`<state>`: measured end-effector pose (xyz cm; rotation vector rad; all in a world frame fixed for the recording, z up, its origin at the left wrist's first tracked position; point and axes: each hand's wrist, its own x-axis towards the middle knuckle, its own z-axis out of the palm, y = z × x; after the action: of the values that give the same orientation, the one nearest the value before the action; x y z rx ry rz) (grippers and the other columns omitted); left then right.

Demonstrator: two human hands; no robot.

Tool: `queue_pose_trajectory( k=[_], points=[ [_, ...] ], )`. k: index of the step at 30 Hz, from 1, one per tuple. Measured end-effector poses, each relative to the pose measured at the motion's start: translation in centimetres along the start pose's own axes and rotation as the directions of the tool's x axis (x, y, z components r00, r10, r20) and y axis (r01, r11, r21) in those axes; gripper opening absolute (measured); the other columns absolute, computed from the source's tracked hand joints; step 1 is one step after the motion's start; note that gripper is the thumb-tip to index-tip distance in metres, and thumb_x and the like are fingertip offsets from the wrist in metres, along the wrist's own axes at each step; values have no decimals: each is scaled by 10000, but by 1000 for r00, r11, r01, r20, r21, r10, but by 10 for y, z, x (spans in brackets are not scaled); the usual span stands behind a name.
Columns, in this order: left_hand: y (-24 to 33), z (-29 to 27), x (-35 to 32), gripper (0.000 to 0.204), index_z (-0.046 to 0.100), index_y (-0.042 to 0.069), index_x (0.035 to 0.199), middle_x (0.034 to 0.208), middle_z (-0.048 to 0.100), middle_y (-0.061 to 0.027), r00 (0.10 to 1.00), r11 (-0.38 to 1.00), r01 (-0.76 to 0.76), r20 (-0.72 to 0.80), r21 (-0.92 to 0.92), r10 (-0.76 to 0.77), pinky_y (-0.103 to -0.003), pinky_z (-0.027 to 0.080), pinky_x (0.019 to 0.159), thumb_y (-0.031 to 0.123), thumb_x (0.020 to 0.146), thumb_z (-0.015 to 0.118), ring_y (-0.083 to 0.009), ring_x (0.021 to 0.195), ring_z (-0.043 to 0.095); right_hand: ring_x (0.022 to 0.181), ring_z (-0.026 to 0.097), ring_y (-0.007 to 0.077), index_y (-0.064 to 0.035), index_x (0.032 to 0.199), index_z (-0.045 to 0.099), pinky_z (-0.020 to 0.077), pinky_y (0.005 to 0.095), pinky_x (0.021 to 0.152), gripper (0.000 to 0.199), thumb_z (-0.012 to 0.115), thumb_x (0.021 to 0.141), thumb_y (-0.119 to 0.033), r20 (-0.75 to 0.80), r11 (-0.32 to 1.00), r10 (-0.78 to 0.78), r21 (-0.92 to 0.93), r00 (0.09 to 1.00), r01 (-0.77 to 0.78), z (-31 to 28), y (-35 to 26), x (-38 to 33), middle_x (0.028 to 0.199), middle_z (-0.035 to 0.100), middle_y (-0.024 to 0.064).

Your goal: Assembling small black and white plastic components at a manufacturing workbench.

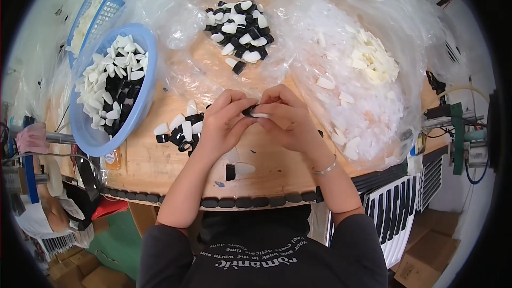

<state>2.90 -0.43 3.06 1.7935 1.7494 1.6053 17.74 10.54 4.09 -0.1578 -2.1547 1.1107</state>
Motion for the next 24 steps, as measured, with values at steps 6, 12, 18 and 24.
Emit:
queue_pose_trajectory(
  k=[6, 12, 18, 24],
  points=[
    [1, 1, -1, 324, 661, 11, 1032, 950, 638, -110, 991, 988, 131, 35, -83, -128, -287, 520, 719, -45, 720, 722, -219, 821, 648, 872, 570, 165, -58, 962, 696, 483, 271, 758, 242, 699, 747, 53, -62, 995, 63, 82, 996, -58, -2, 5, 2, 981, 569, 64],
    [1, -2, -1, 361, 663, 21, 1048, 981, 648, -103, 986, 980, 165, 44, -109, -161, -287, 497, 775, -61, 699, 709, -198, 865, 632, 750, 578, 163, -86, 970, 711, 478, 260, 618, 282, 713, 725, 53, -123, 970, -134, -218, 983, 104, 3, 8, -3, 921, 577, 62],
    [2, -3, 0, 325, 667, 11, 1033, 988, 650, -121, 990, 987, 134, 67, -93, -128, -313, 523, 747, -33, 716, 721, -253, 865, 651, 727, 573, 171, -88, 955, 711, 473, 263, 598, 284, 726, 705, 46, -98, 963, -192, -209, 977, 168, 6, 9, -4, 890, 575, 70],
    [2, -3, -3, 385, 650, 7, 1081, 984, 645, -123, 992, 996, 81, 95, -27, -78, -305, 525, 725, -42, 704, 713, -261, 856, 647, 873, 572, 148, -60, 961, 699, 467, 260, 737, 240, 729, 738, 22, -2, 1000, 22, 10, 1000, -22, 4, 7, -3, 1059, 564, 88]
  ],
)
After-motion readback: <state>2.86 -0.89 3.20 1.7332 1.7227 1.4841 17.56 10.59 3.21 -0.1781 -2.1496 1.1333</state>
